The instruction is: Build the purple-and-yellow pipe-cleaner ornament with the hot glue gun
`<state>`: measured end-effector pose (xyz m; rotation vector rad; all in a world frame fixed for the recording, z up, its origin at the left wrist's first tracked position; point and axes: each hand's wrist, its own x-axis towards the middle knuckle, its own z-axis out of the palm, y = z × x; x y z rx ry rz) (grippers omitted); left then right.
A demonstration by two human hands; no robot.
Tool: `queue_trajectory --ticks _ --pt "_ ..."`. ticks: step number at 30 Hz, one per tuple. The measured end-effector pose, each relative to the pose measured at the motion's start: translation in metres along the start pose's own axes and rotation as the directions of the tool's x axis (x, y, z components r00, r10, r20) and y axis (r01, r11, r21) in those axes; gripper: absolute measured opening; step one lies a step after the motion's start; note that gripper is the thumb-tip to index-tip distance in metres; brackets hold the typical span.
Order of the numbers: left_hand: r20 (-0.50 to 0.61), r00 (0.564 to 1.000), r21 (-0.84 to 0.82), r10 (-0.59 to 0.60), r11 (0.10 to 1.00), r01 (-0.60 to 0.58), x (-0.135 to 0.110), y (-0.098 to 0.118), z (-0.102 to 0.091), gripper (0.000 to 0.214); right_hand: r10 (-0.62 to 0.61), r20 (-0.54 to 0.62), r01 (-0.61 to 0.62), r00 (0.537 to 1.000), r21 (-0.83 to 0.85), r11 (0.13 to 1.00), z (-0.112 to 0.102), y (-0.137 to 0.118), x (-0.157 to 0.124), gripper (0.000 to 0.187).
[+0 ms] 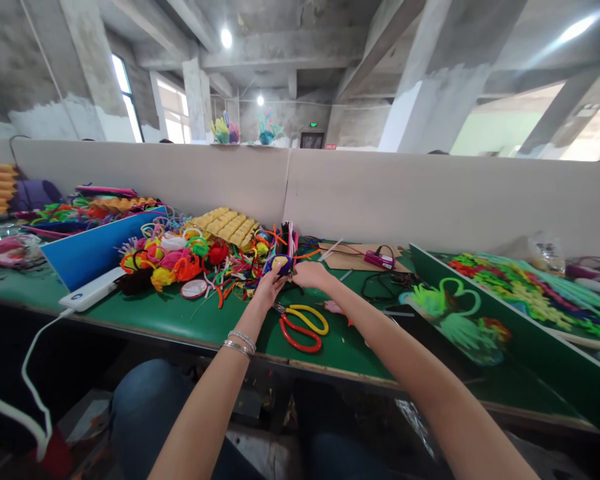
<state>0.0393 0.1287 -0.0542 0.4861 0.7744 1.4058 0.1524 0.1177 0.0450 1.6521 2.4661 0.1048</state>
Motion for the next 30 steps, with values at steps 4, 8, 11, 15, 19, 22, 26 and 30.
queue_trajectory --ticks 4,8,11,15,19,22,26,30 --pt "0.013 1.000 -0.024 -0.004 1.000 0.005 -0.002 0.000 0.000 0.018 -0.052 -0.059 0.052 0.997 0.006 0.999 -0.008 -0.013 -0.044 0.029" --pt "0.039 0.999 -0.046 -0.025 0.999 0.026 -0.008 0.005 0.001 0.018 -0.082 -0.113 0.083 0.990 0.006 0.997 -0.012 -0.023 -0.093 0.030" --pt "0.067 0.997 -0.055 -0.048 0.997 0.052 -0.019 0.012 0.000 0.021 -0.056 -0.204 0.058 0.977 0.008 0.998 -0.015 -0.025 -0.128 0.031" --pt "0.148 0.987 -0.083 -0.060 0.994 0.073 -0.043 0.026 -0.006 0.024 0.036 -0.200 -0.032 0.979 0.025 0.999 -0.022 -0.022 -0.170 0.024" --pt "0.323 0.946 -0.173 0.013 0.984 0.045 -0.067 0.044 -0.003 0.028 0.016 -0.330 0.021 0.944 0.109 0.994 -0.025 -0.023 -0.200 0.021" --pt "0.398 0.916 -0.174 0.046 0.984 0.026 -0.081 0.062 0.005 0.041 -0.011 -0.275 0.059 0.961 0.166 0.984 -0.019 -0.028 -0.207 0.022" --pt "0.435 0.884 -0.192 0.168 0.977 -0.092 -0.099 0.085 0.016 0.044 -0.059 -0.216 0.107 0.975 0.217 0.970 -0.003 -0.034 -0.199 0.025" --pt "0.388 0.904 -0.143 0.180 0.981 -0.134 -0.111 0.096 0.016 0.034 -0.118 -0.221 0.196 0.968 0.370 0.908 0.009 -0.031 -0.186 0.027"
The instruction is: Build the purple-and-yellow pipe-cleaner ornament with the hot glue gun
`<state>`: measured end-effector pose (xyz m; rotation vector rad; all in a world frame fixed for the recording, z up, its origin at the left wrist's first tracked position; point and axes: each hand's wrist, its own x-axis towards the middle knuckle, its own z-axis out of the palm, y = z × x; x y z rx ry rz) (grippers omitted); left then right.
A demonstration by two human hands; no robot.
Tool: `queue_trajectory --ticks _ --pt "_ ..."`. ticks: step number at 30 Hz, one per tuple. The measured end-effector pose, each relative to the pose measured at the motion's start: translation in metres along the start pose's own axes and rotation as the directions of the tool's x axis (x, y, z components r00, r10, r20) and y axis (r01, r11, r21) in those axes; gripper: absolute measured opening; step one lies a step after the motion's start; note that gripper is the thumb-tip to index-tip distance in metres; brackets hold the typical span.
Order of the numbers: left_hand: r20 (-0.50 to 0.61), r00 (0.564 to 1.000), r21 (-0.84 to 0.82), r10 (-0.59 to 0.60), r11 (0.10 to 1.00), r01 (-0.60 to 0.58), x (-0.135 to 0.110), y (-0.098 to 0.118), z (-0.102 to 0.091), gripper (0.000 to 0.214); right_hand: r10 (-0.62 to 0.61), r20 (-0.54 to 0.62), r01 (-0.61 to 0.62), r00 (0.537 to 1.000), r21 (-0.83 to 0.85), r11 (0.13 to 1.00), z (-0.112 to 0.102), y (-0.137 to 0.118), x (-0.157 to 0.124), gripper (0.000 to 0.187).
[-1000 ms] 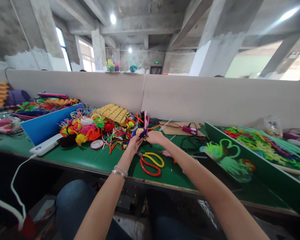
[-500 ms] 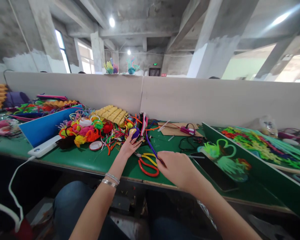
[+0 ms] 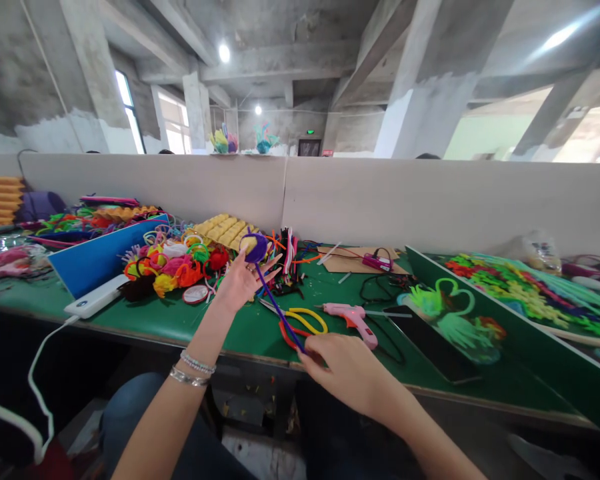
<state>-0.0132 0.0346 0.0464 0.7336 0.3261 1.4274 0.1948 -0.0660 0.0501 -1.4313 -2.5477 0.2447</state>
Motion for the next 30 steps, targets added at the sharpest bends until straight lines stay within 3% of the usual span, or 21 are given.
queue_trajectory --ticks 3,6,10,14,18,22,26,30 --pt "-0.002 1.000 0.012 -0.022 1.000 0.022 -0.007 -0.002 -0.002 0.026 -0.047 -0.041 0.058 0.998 0.322 0.945 0.006 0.013 0.013 0.031" --pt "-0.002 0.992 0.057 -0.129 0.990 0.129 -0.014 -0.011 -0.007 0.023 0.097 -0.190 0.045 0.977 0.627 0.778 0.019 0.024 0.034 0.037" --pt "0.012 0.957 0.261 -0.291 0.924 0.278 -0.023 -0.023 -0.013 0.016 0.242 -0.272 0.101 0.931 0.833 0.545 0.038 0.024 0.057 0.049" --pt "0.079 0.922 0.480 -0.380 0.825 0.299 -0.029 -0.038 -0.018 0.017 0.272 -0.276 0.139 0.922 0.891 0.433 0.042 0.018 0.058 0.051" --pt "0.215 0.863 0.560 -0.457 0.782 0.275 -0.034 -0.051 -0.017 0.030 0.286 -0.202 0.090 0.937 0.928 0.361 0.044 0.025 0.051 0.048" --pt "0.266 0.815 0.608 -0.515 0.746 0.273 -0.040 -0.051 -0.010 0.038 0.278 -0.217 0.128 0.936 0.944 0.305 0.049 0.036 0.051 0.038" --pt "0.301 0.768 0.655 -0.565 0.708 0.264 -0.045 -0.041 -0.005 0.043 0.399 -0.334 0.236 0.854 0.932 0.275 0.049 0.041 0.053 0.030" --pt "0.208 0.830 0.671 -0.517 0.693 0.264 -0.044 -0.029 -0.009 0.041 0.518 -0.435 0.324 0.736 0.899 0.294 0.041 0.046 0.047 0.032"
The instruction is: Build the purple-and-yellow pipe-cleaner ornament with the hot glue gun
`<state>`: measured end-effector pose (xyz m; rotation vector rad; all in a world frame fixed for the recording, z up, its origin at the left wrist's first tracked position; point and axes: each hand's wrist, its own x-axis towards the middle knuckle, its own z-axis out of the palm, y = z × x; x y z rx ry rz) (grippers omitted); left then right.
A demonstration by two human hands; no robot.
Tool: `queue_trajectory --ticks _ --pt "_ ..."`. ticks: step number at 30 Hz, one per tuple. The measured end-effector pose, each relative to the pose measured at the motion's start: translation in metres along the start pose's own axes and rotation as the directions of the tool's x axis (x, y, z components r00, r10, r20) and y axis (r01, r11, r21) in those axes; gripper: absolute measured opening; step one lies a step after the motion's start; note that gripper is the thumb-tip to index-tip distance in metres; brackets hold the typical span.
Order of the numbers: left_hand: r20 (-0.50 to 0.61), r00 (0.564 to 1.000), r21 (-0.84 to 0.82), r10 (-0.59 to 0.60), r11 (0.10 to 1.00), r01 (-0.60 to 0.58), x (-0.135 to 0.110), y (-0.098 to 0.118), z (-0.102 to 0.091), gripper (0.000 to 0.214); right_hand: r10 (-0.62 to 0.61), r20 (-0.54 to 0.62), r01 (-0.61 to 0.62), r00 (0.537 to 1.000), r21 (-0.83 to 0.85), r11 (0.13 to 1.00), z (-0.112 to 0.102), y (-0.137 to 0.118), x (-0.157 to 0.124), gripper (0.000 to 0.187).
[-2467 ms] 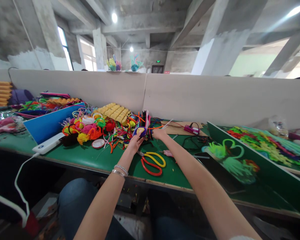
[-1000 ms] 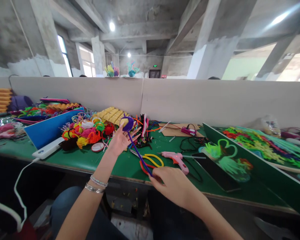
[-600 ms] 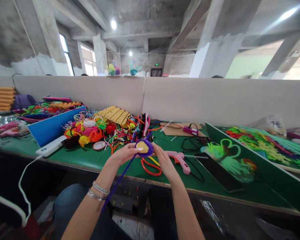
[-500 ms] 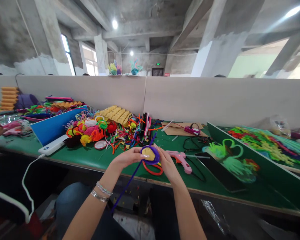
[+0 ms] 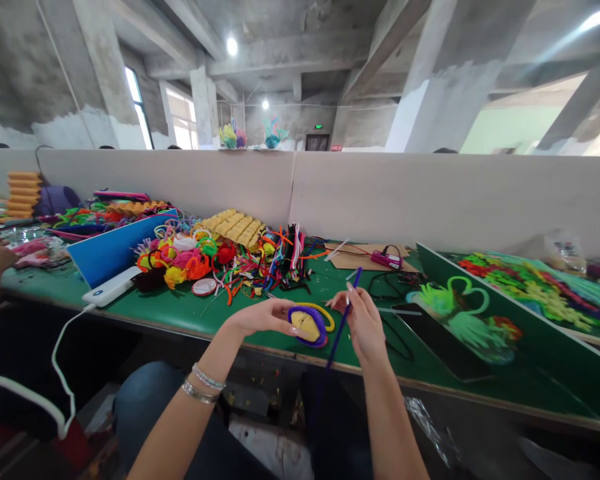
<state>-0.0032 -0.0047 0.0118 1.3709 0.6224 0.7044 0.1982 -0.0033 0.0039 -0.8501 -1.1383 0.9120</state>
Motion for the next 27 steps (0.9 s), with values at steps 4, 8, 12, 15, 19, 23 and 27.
queue_trajectory --ticks 4,8,12,15,19,23,27 --pt "-0.146 0.988 -0.029 0.051 0.998 -0.056 -0.004 0.002 -0.013 0.037 0.004 0.003 -0.004 1.000 -0.090 0.996 -0.013 -0.007 0.001 0.037" --pt "-0.249 0.964 -0.004 0.097 0.995 -0.102 -0.002 0.000 -0.019 0.039 -0.005 0.113 0.046 0.994 -0.368 0.929 -0.023 -0.008 0.002 0.041" --pt "-0.383 0.907 0.167 0.175 0.979 -0.118 0.005 -0.003 -0.019 0.047 -0.097 0.221 0.215 0.970 -0.607 0.765 -0.020 -0.012 -0.003 0.038" --pt "-0.438 0.869 0.290 0.231 0.951 -0.106 0.008 -0.005 -0.020 0.051 -0.148 0.330 0.342 0.932 -0.670 0.659 -0.012 -0.020 -0.012 0.035" --pt "-0.441 0.835 0.443 0.329 0.889 -0.117 0.009 -0.008 -0.021 0.047 -0.231 0.337 0.405 0.913 -0.680 0.611 -0.004 -0.030 -0.021 0.033" --pt "-0.451 0.790 0.592 0.416 0.802 -0.084 0.011 -0.012 -0.020 0.051 -0.317 0.315 0.443 0.895 -0.718 0.537 0.000 -0.031 -0.023 0.031" --pt "-0.436 0.759 0.664 0.483 0.742 -0.090 0.009 -0.014 -0.013 0.068 -0.341 0.379 0.506 0.860 -0.717 0.480 0.007 -0.022 -0.022 0.026"
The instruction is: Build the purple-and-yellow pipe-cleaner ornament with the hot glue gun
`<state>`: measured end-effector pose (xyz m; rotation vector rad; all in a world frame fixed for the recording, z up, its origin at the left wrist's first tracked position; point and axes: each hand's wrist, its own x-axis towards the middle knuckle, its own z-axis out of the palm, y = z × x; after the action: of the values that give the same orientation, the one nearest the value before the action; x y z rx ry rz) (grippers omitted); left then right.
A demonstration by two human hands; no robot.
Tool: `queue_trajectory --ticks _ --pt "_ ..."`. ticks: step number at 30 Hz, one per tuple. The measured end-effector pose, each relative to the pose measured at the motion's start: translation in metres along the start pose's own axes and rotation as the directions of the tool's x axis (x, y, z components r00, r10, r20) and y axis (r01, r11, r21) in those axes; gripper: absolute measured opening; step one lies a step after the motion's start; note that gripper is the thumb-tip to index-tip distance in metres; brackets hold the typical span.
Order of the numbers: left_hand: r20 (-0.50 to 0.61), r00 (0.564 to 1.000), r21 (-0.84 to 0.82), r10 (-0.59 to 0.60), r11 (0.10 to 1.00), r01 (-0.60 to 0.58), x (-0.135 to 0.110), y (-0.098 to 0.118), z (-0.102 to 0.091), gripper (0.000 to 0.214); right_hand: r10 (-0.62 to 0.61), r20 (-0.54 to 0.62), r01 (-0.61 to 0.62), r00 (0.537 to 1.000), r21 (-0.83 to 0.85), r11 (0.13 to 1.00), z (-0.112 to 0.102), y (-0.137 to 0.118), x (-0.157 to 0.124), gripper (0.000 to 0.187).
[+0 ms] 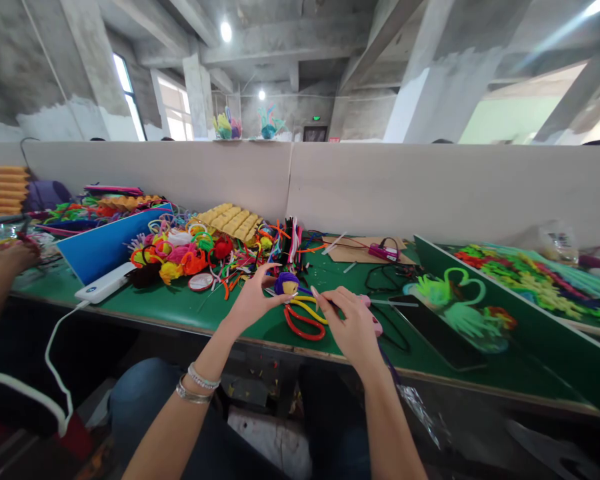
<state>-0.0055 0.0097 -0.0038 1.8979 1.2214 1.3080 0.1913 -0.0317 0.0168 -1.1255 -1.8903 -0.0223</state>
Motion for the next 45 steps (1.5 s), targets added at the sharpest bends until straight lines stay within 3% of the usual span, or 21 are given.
queue_trajectory --ticks 6,12,27,37,45 --pt "-0.011 0.989 0.214 0.149 0.966 -0.143 -0.007 0.006 0.003 0.065 -0.110 -0.032 0.107 0.993 -0.082 0.991 0.013 0.004 -0.002 0.021" --pt "0.015 0.931 0.334 0.364 0.876 -0.348 -0.006 -0.001 0.006 0.058 -0.164 -0.056 0.157 0.985 -0.114 0.981 0.012 0.004 -0.001 0.019" --pt "0.064 0.922 0.403 0.381 0.836 -0.374 -0.007 -0.001 0.006 0.052 -0.158 -0.052 0.150 0.986 -0.133 0.980 0.013 0.005 -0.001 0.021" --pt "0.110 0.890 0.457 0.443 0.773 -0.441 -0.007 0.003 0.006 0.048 -0.146 -0.025 0.140 0.989 -0.163 0.977 0.013 0.002 -0.001 0.023" --pt "0.149 0.778 0.488 0.611 0.639 -0.595 -0.006 -0.004 0.008 0.032 -0.171 -0.047 0.156 0.984 -0.228 0.961 0.013 0.003 -0.002 0.021"
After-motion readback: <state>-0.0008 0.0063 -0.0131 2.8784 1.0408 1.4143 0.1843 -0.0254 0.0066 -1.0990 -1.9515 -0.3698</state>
